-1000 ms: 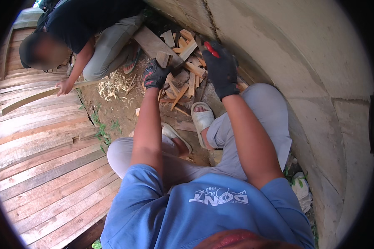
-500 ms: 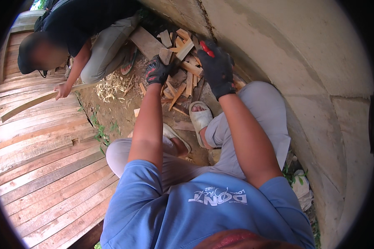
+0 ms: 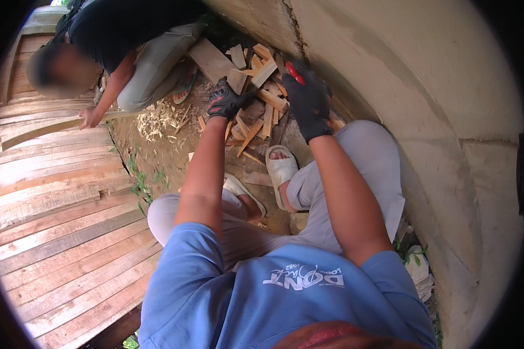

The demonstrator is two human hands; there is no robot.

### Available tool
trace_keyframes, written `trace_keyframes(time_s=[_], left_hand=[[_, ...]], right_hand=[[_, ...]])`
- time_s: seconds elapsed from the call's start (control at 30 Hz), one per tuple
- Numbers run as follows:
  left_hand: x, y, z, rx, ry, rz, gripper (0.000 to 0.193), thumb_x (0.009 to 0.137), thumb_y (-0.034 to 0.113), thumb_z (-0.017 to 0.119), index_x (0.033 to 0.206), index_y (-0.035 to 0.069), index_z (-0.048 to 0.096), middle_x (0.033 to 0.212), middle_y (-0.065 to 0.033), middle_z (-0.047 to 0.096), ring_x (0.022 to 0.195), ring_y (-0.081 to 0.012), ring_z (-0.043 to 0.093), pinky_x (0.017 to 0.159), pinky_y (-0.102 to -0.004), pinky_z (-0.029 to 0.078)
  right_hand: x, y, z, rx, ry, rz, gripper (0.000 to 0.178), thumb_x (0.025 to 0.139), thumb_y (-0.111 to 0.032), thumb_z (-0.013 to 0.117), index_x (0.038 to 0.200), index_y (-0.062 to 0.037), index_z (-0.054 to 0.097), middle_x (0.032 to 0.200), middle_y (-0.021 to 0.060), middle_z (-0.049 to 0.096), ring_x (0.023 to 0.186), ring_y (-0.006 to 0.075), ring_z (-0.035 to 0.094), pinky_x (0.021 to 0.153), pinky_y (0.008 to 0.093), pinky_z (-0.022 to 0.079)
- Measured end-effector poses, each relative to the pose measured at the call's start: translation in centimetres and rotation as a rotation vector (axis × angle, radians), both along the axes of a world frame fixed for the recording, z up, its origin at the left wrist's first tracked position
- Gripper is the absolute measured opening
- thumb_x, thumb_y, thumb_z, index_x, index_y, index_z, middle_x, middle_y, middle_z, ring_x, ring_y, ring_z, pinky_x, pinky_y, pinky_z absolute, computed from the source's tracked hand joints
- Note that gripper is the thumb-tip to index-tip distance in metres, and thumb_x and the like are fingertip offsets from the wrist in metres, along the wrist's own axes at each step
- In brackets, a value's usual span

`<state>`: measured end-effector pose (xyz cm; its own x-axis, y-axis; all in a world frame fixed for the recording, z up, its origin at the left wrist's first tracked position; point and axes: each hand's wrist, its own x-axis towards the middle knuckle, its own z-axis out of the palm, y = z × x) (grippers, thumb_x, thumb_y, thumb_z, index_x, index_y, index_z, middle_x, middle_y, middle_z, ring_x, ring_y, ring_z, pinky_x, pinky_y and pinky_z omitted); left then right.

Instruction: The person sits on the ground and uses a hand saw to cut small pieces of wood. They hold the wood with one hand and saw with the other, producing wood shavings and cut pieces that accumulate on the ground.

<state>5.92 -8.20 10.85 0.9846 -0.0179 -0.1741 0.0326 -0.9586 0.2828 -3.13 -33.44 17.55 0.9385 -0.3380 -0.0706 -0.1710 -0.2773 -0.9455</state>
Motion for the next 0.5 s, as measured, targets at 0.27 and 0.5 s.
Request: trace_keyframes(time_s=[0.27,0.5], left_hand=[[-6.5,7.3,8.2,0.072,0.269,-0.028,0.126,0.079,0.077,0.078,0.162,-0.007,0.037,0.16,-0.0312,0.051,0.147,-0.0412,0.054,0.122,-0.0447,0.043],[-9.6,10.8,6.6,0.406,0.718,-0.196,0.087,0.075,0.083,0.074,0.12,0.009,0.082,0.136,-0.0163,0.073,0.132,-0.0331,0.066,0.105,-0.0496,0.055]], right_hand=[[0.7,-2.7,-5.9,-0.853,-0.37,0.155,0.039,0.098,-0.028,0.071,0.133,-0.0109,0.073,0.13,0.0156,0.074,0.114,0.0345,0.072,0.096,0.0486,0.056],[-0.6,1.1,1.1,-0.007,0.024,0.058,0.046,0.101,-0.028,0.07,0.143,-0.0089,0.07,0.117,0.011,0.077,0.086,0.0151,0.07,0.071,0.034,0.056]])
